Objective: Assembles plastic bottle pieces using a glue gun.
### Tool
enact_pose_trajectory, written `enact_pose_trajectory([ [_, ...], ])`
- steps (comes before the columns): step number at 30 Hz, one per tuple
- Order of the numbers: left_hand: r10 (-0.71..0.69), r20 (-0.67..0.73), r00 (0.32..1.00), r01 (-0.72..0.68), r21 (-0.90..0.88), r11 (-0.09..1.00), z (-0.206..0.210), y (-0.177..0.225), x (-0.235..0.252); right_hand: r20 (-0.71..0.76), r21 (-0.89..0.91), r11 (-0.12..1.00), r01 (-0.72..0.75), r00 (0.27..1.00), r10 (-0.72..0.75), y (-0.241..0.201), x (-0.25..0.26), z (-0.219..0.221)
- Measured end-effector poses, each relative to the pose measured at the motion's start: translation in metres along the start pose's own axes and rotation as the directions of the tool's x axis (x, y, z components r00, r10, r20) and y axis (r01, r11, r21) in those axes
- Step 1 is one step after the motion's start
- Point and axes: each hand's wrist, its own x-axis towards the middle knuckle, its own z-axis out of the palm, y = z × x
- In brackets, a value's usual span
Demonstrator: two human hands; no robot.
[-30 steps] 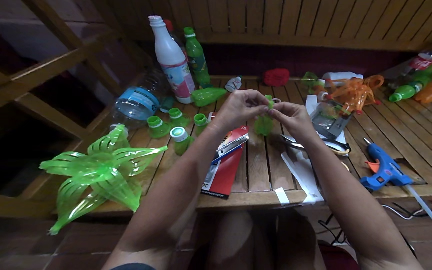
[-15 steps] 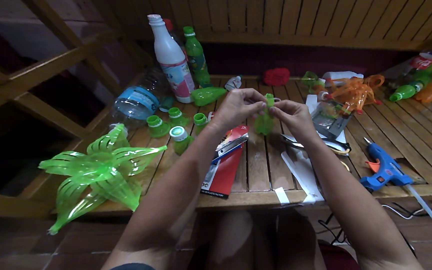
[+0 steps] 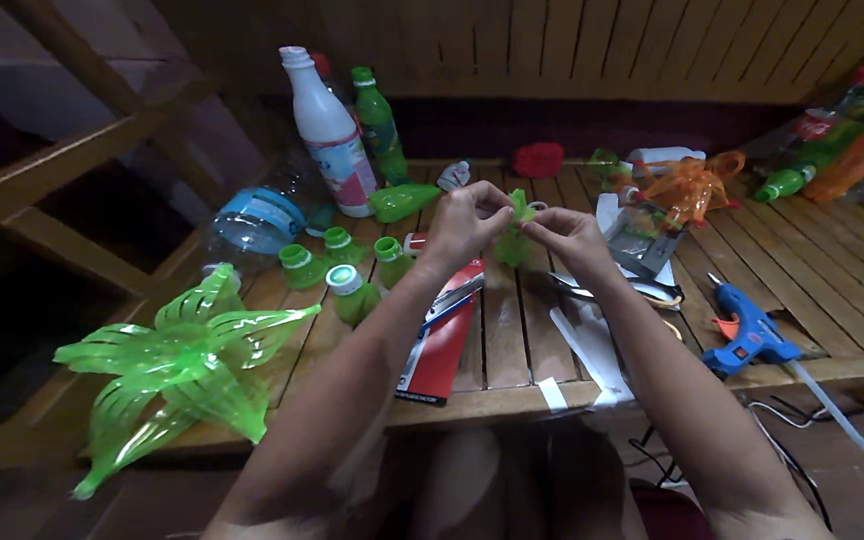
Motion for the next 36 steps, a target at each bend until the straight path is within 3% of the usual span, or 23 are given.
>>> enact_pose_trajectory([
  [8,0.042,0.005,0.999,-0.042,0.053,0.998,0.003,-0.001,-0.002,-0.009,-0.033,0.999,0.017,1.000,-0.018,0.000,0.001,0.000],
  [10,0.134,-0.065,0.989,-0.121,0.173,0.977,0.001,0.002,-0.005,-0.016,-0.041,0.999,0.016,1.000,-0.017,0.001,0.002,0.000],
  [12,0.345,-0.147,0.927,-0.275,0.359,0.892,-0.002,0.009,-0.013,-0.025,-0.041,0.998,0.048,0.998,-0.049,0.002,0.002,0.001],
  [14,0.571,-0.216,0.792,-0.451,0.424,0.786,0.006,0.021,-0.019,-0.046,-0.026,0.998,0.061,0.997,-0.062,0.002,0.003,0.003],
  [15,0.643,-0.211,0.736,-0.536,0.398,0.744,0.017,0.034,-0.023,-0.058,-0.026,0.998,0.060,0.996,-0.062,0.002,0.004,0.003],
  [17,0.705,-0.071,0.706,-0.659,0.301,0.690,0.050,0.068,-0.037,-0.088,-0.075,0.995,0.062,0.994,-0.068,0.011,0.007,0.006],
  [19,0.666,0.198,0.720,-0.694,0.243,0.678,0.089,0.102,-0.048,-0.085,-0.179,0.984,-0.016,0.996,0.001,0.021,0.012,0.008],
  [20,0.594,0.341,0.729,-0.677,0.236,0.697,0.109,0.117,-0.050,-0.073,-0.110,0.994,-0.016,0.997,0.008,0.015,0.012,0.008],
  [22,0.319,0.604,0.730,-0.573,0.289,0.767,0.148,0.143,-0.046,-0.021,-0.030,0.999,-0.039,0.999,0.038,-0.001,0.008,0.005],
  [24,0.024,0.724,0.689,-0.487,0.438,0.756,0.186,0.160,-0.036,-0.009,-0.023,0.998,-0.054,0.999,0.053,-0.008,0.006,0.002],
  [26,-0.130,0.735,0.665,-0.457,0.539,0.708,0.217,0.168,-0.033,0.004,-0.021,0.995,-0.101,0.995,0.101,-0.018,0.001,0.001],
  [29,-0.252,0.724,0.642,-0.432,0.614,0.661,0.242,0.177,-0.037,0.007,-0.037,0.999,-0.003,1.000,0.003,0.002,0.009,0.002],
  [32,-0.186,0.724,0.664,-0.351,0.522,0.778,0.242,0.176,-0.035,-0.029,-0.075,0.993,0.089,0.995,-0.092,0.013,0.005,0.005],
  [36,0.007,0.614,0.789,-0.079,0.090,0.993,0.219,0.178,-0.019,-0.022,-0.097,0.995,0.010,1.000,-0.012,-0.019,-0.014,-0.002],
])
